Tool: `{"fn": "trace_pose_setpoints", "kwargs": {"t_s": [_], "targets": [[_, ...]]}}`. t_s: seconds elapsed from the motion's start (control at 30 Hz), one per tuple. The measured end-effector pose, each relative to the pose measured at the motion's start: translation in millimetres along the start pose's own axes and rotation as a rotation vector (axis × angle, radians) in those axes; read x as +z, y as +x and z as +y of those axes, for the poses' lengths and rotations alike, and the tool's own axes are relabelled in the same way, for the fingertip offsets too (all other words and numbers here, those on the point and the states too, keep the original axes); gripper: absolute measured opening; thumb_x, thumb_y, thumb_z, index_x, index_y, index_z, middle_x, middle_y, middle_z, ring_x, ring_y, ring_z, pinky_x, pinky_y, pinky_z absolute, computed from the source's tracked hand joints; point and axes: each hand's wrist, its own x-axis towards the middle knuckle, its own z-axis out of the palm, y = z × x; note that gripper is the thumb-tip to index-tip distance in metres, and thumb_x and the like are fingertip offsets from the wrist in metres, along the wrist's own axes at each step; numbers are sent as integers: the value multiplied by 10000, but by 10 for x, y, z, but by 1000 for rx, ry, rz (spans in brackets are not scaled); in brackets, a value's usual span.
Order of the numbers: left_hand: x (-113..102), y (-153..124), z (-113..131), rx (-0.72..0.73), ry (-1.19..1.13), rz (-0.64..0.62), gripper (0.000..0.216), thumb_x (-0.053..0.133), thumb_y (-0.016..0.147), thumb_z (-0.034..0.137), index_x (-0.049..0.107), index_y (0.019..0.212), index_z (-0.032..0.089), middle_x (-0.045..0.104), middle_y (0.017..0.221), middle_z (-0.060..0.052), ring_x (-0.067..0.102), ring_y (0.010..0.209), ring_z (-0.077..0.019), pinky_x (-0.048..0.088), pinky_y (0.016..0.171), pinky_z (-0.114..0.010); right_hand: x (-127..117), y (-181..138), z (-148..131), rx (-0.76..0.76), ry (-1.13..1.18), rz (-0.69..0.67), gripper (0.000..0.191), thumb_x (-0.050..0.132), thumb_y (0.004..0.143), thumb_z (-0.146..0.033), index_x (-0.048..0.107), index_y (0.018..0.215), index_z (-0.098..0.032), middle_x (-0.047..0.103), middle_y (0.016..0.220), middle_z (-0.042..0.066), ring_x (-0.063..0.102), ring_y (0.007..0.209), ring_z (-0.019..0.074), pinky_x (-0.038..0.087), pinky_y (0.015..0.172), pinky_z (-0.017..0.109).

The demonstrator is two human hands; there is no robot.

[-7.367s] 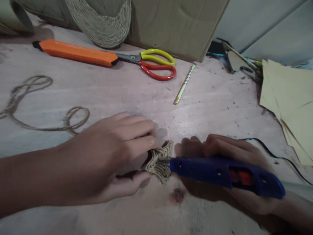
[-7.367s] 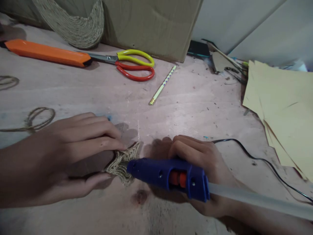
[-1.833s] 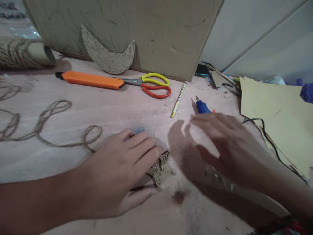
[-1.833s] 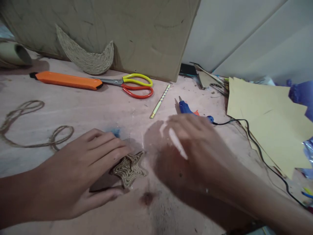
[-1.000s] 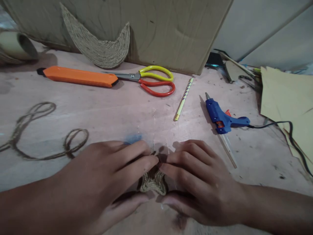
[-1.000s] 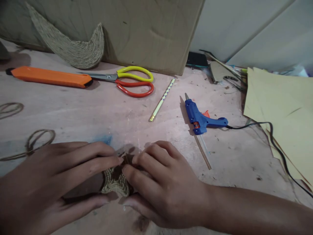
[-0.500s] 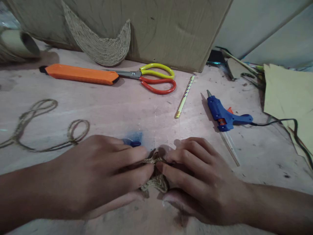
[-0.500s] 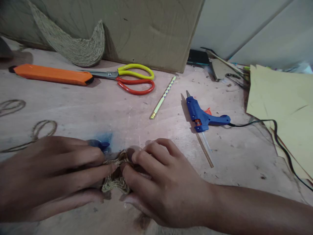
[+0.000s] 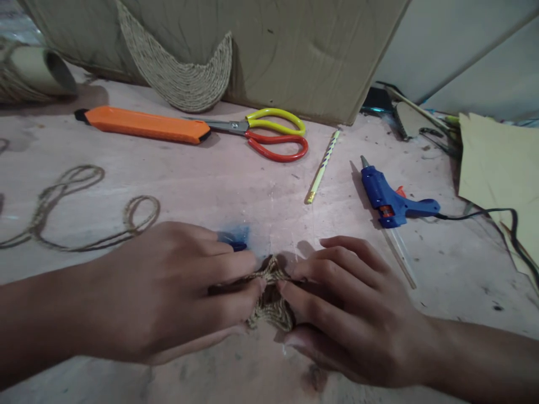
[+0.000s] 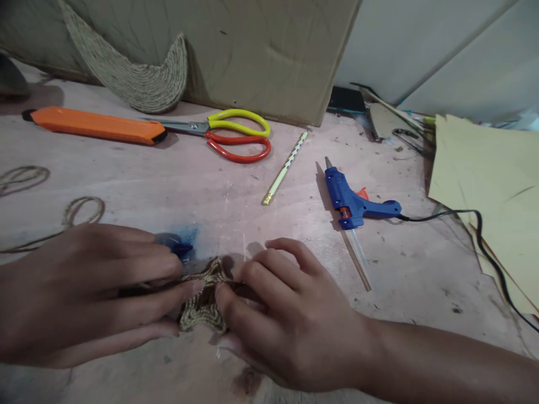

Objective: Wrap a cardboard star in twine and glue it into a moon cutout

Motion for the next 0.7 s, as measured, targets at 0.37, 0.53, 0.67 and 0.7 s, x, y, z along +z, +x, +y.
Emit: {"fn": "trace_pose_setpoints", "kwargs": {"t_s": [0.37, 0.53, 0.67, 0.7], "targets": [[-43, 55, 66, 64, 125, -76, 459, 363, 1290, 187, 802, 1154, 186, 727, 877, 8, 605, 646, -182, 453, 574, -440, -31, 20, -74, -63, -111, -44, 254, 562, 1285, -270, 772, 1375, -158, 902, 1189, 66, 701, 1106, 283, 527, 1183, 522], [-72, 54, 91, 88, 194, -87, 489, 355, 1263, 169, 827, 1142, 204, 773, 886, -2, 651, 648, -183, 440, 581, -459, 8, 3, -26, -52, -66, 23, 285, 539, 1304, -325, 767, 1370, -167, 912, 1192, 70, 731, 1127, 262, 542, 1182, 500], [-60, 73, 80, 65, 169, -83, 428, 395, 1249, 195, 811, 1153, 217, 762, 873, 20, 635, 643, -186, 446, 578, -452, 18, 0, -8, -45, -64, 36, 286, 554, 1303, -358, 771, 1353, -178, 901, 1176, 63, 722, 1092, 254, 540, 1184, 492], [-52, 73, 73, 55, 150, -77, 413, 403, 1239, 194, 806, 1156, 220, 761, 871, 22, 631, 642, -188, 453, 586, -452, 15, 2, -9, -45, -64, 30, 288, 553, 1303, -362, 773, 1345, -181, 896, 1167, 60, 716, 1084, 252, 538, 1182, 488]]}}
